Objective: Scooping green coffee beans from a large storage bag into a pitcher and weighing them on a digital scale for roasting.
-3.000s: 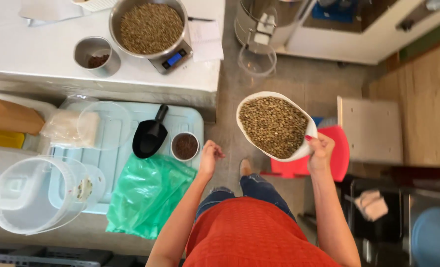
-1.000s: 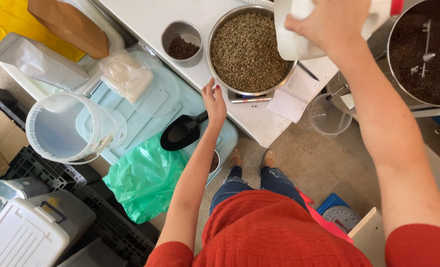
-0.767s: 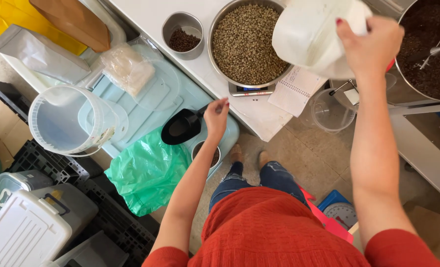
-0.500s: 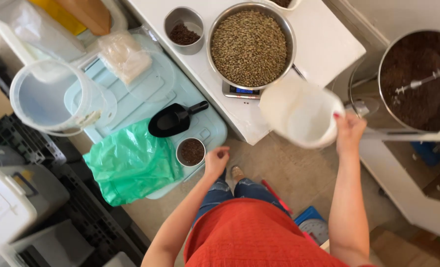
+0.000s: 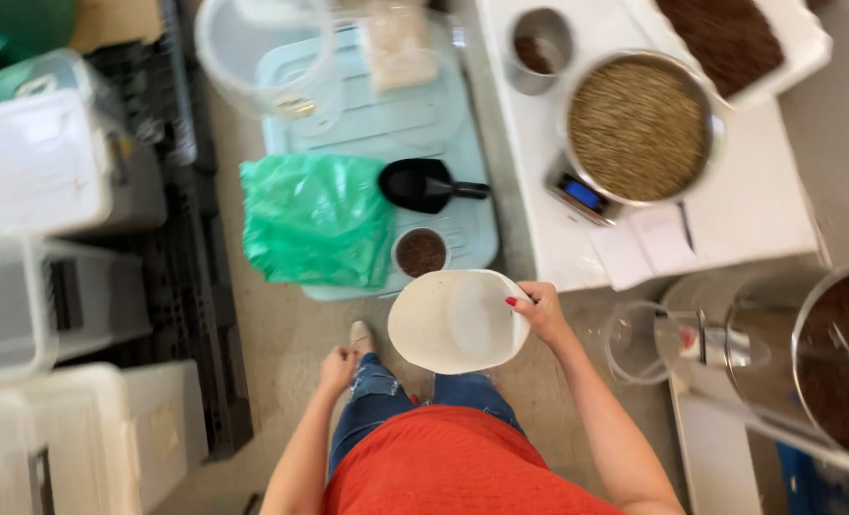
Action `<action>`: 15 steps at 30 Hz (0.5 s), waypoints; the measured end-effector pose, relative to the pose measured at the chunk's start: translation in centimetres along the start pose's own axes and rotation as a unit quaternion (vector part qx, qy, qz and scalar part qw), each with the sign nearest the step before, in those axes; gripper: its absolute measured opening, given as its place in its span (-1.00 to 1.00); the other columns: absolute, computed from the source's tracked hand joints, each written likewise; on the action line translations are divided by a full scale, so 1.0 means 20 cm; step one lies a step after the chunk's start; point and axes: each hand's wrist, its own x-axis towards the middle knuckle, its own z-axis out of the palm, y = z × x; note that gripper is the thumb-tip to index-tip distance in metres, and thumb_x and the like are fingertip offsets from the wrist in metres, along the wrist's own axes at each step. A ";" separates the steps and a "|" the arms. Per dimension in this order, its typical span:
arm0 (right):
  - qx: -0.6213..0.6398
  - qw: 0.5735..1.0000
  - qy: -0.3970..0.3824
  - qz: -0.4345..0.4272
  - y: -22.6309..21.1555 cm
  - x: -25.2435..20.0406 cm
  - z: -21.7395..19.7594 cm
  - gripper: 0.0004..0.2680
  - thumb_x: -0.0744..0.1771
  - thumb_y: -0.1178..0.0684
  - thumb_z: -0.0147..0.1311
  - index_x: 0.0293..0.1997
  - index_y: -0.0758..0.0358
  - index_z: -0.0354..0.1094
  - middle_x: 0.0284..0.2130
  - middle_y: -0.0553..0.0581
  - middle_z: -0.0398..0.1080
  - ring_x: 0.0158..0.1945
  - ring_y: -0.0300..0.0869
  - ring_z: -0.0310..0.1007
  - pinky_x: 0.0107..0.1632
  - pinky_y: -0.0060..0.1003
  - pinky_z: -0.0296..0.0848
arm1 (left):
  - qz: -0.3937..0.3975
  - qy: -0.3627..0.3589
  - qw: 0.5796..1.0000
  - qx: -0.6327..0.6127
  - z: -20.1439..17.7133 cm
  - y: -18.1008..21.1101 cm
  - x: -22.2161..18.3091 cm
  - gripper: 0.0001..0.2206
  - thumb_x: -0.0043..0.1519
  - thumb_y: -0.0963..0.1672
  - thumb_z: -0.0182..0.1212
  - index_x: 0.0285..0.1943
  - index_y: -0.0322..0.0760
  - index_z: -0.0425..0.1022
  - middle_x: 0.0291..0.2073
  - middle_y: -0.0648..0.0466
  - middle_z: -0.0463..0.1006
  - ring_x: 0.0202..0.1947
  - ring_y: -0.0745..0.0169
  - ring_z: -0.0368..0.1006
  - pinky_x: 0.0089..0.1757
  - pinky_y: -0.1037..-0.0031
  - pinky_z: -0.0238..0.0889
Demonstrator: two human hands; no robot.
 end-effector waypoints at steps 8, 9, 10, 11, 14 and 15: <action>-0.022 0.981 -0.193 -0.012 -0.31 0.37 1.00 -0.73 0.21 -0.10 0.28 -0.68 0.10 0.28 -0.81 -0.13 0.17 -0.63 -0.44 0.05 -0.56 -0.54 0.01 | -0.215 0.104 0.969 -0.060 -0.37 -1.05 -0.21 -0.68 0.24 0.03 0.10 -0.02 -0.17 0.64 -0.16 -0.17 0.71 0.04 -0.21 0.58 0.03 0.14 0.41; -0.019 0.977 -0.211 -0.018 -0.27 0.41 1.14 -0.73 0.21 -0.10 0.28 -0.68 0.10 0.28 -0.81 -0.13 0.17 -0.63 -0.44 0.05 -0.56 -0.54 0.01 | -0.225 0.118 0.965 -0.069 -0.41 -1.13 -0.24 -0.68 0.24 0.03 0.10 -0.02 -0.17 0.64 -0.16 -0.17 0.71 0.04 -0.21 0.58 0.03 0.14 0.41; -0.026 0.976 -0.214 -0.012 -0.22 0.45 1.28 -0.73 0.23 -0.11 0.26 -0.69 0.09 0.28 -0.81 -0.12 0.17 -0.64 -0.42 0.05 -0.57 -0.52 0.03 | -0.240 0.100 0.961 -0.090 -0.46 -1.20 -0.28 -0.70 0.24 0.02 0.09 -0.06 -0.16 0.64 -0.22 -0.12 0.71 -0.05 -0.12 0.62 -0.01 0.20 0.44; -0.033 0.976 -0.216 -0.007 -0.19 0.49 1.43 -0.72 0.24 -0.11 0.25 -0.69 0.09 0.28 -0.82 -0.12 0.16 -0.65 -0.41 0.04 -0.57 -0.50 0.05 | -0.252 0.081 0.958 -0.112 -0.50 -1.27 -0.30 -0.71 0.24 0.01 0.08 -0.10 -0.15 0.64 -0.28 -0.06 0.71 -0.14 -0.03 0.66 -0.05 0.25 0.47; -0.040 0.977 -0.209 -0.006 -0.22 0.57 1.86 -0.71 0.26 -0.13 0.22 -0.68 0.07 0.24 -0.77 -0.14 0.13 -0.61 -0.39 0.03 -0.54 -0.49 -0.01 | -0.246 0.073 0.961 -0.104 -0.73 -1.47 -0.28 -0.72 0.17 0.05 0.16 -0.09 -0.02 0.65 -0.23 -0.01 0.72 0.02 -0.04 0.61 0.00 0.22 0.45; -0.039 0.973 -0.225 -0.011 -0.26 0.59 1.99 -0.71 0.26 -0.13 0.22 -0.68 0.07 0.24 -0.77 -0.14 0.13 -0.61 -0.39 0.03 -0.54 -0.49 -0.01 | -0.254 0.084 0.957 -0.114 -0.80 -1.51 -0.29 -0.72 0.17 0.05 0.16 -0.09 -0.02 0.65 -0.23 -0.01 0.72 0.02 -0.04 0.61 0.00 0.22 0.45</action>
